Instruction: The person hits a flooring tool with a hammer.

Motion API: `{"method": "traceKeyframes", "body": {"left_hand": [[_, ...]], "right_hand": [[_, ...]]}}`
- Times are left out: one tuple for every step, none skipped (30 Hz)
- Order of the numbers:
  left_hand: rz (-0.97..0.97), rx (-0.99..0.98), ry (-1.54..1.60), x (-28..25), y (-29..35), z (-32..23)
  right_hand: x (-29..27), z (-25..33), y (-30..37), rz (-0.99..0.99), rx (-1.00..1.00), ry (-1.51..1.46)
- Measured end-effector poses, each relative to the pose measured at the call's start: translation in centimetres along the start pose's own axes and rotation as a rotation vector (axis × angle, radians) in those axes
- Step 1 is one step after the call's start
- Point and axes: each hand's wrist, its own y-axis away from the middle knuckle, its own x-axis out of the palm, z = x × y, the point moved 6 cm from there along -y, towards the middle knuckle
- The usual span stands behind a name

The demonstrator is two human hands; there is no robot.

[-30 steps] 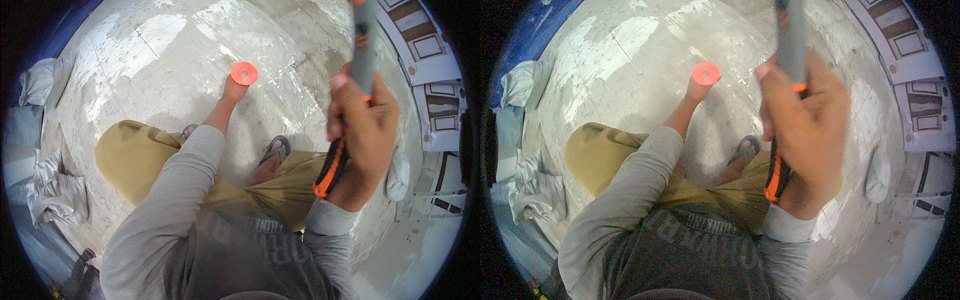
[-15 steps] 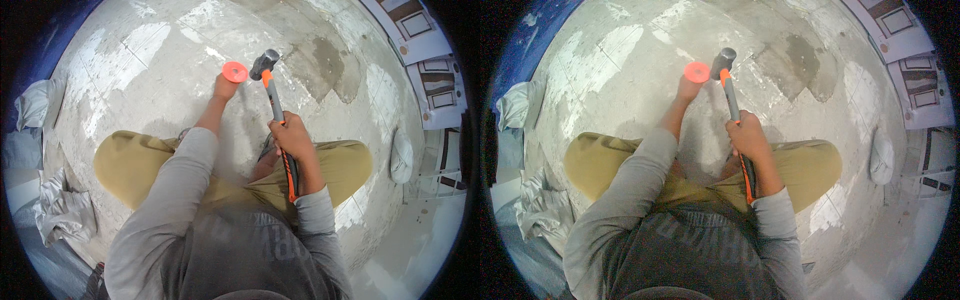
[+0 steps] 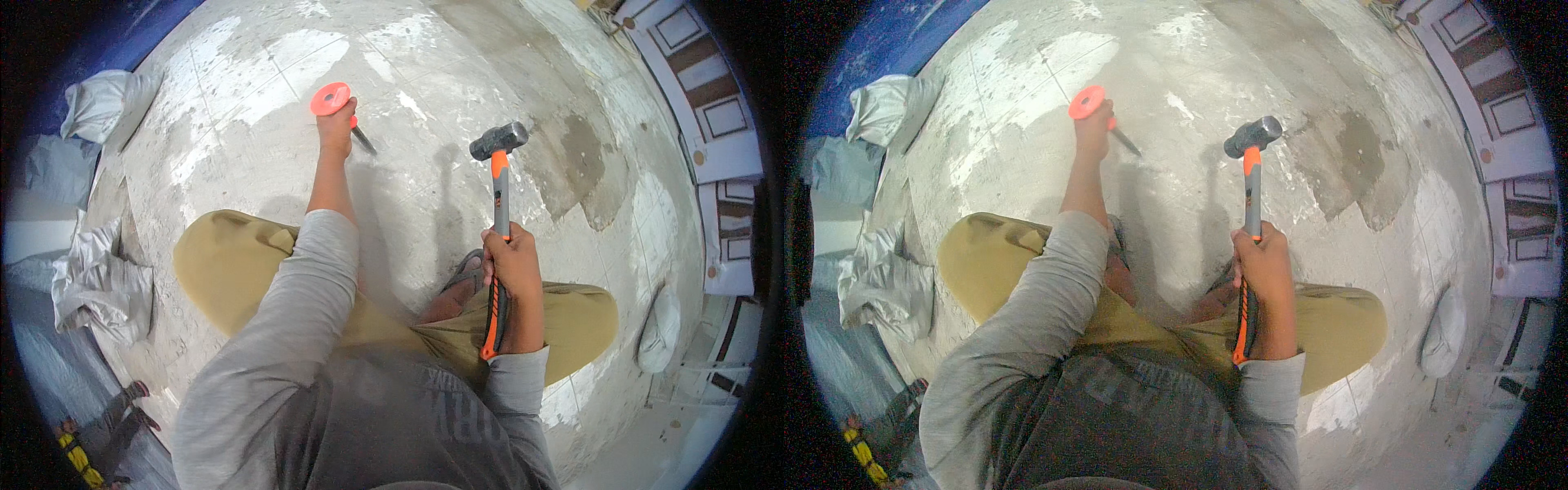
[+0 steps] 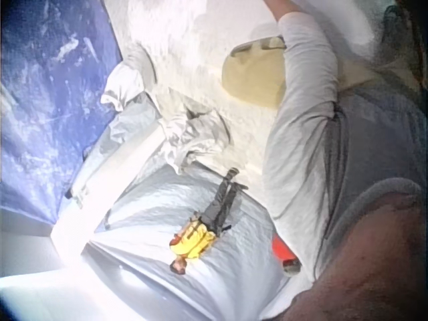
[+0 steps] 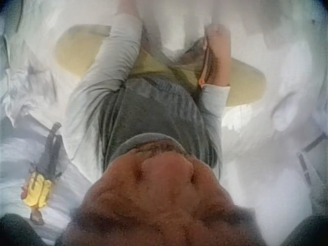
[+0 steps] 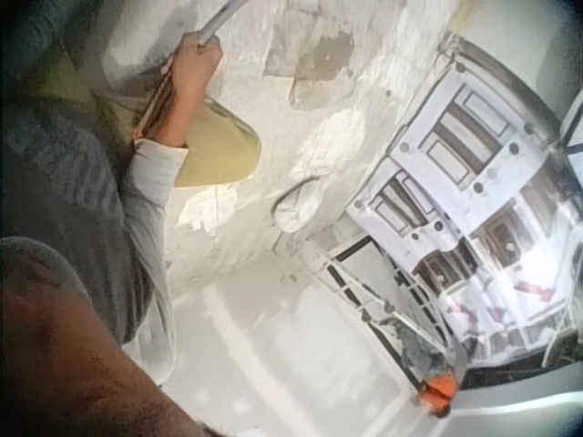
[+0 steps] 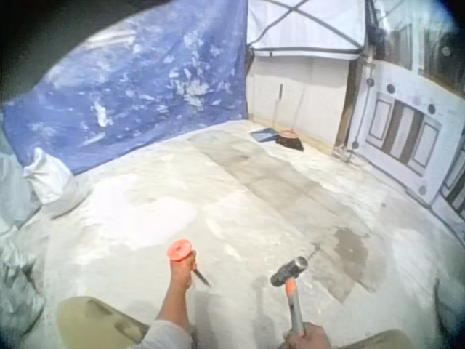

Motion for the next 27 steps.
{"method": "traceKeyframes", "body": {"left_hand": [[-0.059,-0.003,0.059,-0.5,0.0,-0.1],[-0.074,0.003,0.058,-0.8,-0.4,-0.1],[-0.051,0.065,-0.011,-0.3,-0.5,-0.5],[-0.027,0.127,-0.08,0.2,-0.5,-0.8],[0.047,0.117,-0.115,1.0,-0.1,-0.5],[0.039,0.118,-0.112,1.6,0.5,-0.4],[0.065,0.103,-0.226,2.6,0.8,-0.2],[0.093,0.088,-0.339,3.5,0.9,-0.1],[0.088,0.091,-0.337,3.7,0.9,0.7],[0.147,0.118,-0.353,3.9,1.0,1.9],[0.208,0.145,-0.369,4.2,1.0,3.0],[0.21,0.142,-0.363,4.6,1.4,3.5],[0.23,0.161,-0.38,5.1,2.2,4.1],[0.249,0.18,-0.398,5.4,2.8,4.5],[0.255,0.096,-0.382,5.3,3.2,5.5],[0.253,0.094,-0.378,5.4,3.1,5.8],[0.262,0.096,-0.37,5.5,3.1,6.1],[0.273,0.097,-0.362,5.7,3.2,6.1],[0.273,0.094,-0.358,5.8,3.3,6.1],[0.26,0.132,-0.402,5.8,3.5,5.8],[0.245,0.172,-0.444,5.8,3.6,5.3],[0.245,0.17,-0.442,5.9,3.8,5.1],[0.265,0.164,-0.419,6.2,4.0,4.9],[0.283,0.159,-0.395,6.3,4.1,4.8],[0.279,0.158,-0.399,6.0,4.1,5.0],[0.292,0.182,-0.415,5.9,4.3,5.1],[0.3,0.206,-0.435,5.5,4.3,5.0]], "right_hand": [[0.5,0.1,0.0,0.026,0.012,0.004],[1.0,0.1,-0.1,0.05,0.024,0.008],[1.1,0.0,-0.2,0.057,0.024,0.022],[1.4,-0.3,-0.5,0.082,0.011,0.014],[1.6,-0.4,-0.6,0.107,-0.001,0.005],[1.8,-0.3,-0.5,0.112,-0.003,0.012],[2.0,0.0,-0.4,0.104,-0.003,0.024],[2.1,0.2,-0.4,0.094,-0.002,0.036],[2.2,0.4,-0.3,0.098,-0.006,0.039],[2.4,0.5,-0.3,0.12,-0.015,0.029],[2.7,0.7,-0.2,0.142,-0.025,0.019],[2.7,0.8,-0.2,0.137,-0.024,0.023],[2.8,1.1,0.0,0.124,-0.02,0.02],[2.8,1.4,0.2,0.111,-0.017,0.016],[2.9,1.7,0.3,0.11,-0.015,0.021],[2.9,1.9,0.5,0.104,-0.019,0.026],[2.9,2.2,0.6,0.099,-0.023,0.03],[2.9,2.6,0.8,0.096,-0.021,0.034],[3.0,3.4,1.1,0.089,-0.041,0.045],[3.0,4.2,1.3,0.082,-0.061,0.056],[3.1,5.1,1.6,0.081,-0.062,0.06],[3.0,6.2,2.0,0.067,-0.097,0.042],[3.0,7.5,2.3,0.053,-0.133,0.023],[3.0,8.8,2.7,0.053,-0.133,0.026],[3.0,10.5,3.0,0.032,-0.187,-0.009],[3.0,12.3,3.4,0.012,-0.241,-0.043],[3.0,14.2,3.9,-0.008,-0.343,-0.074]]}}
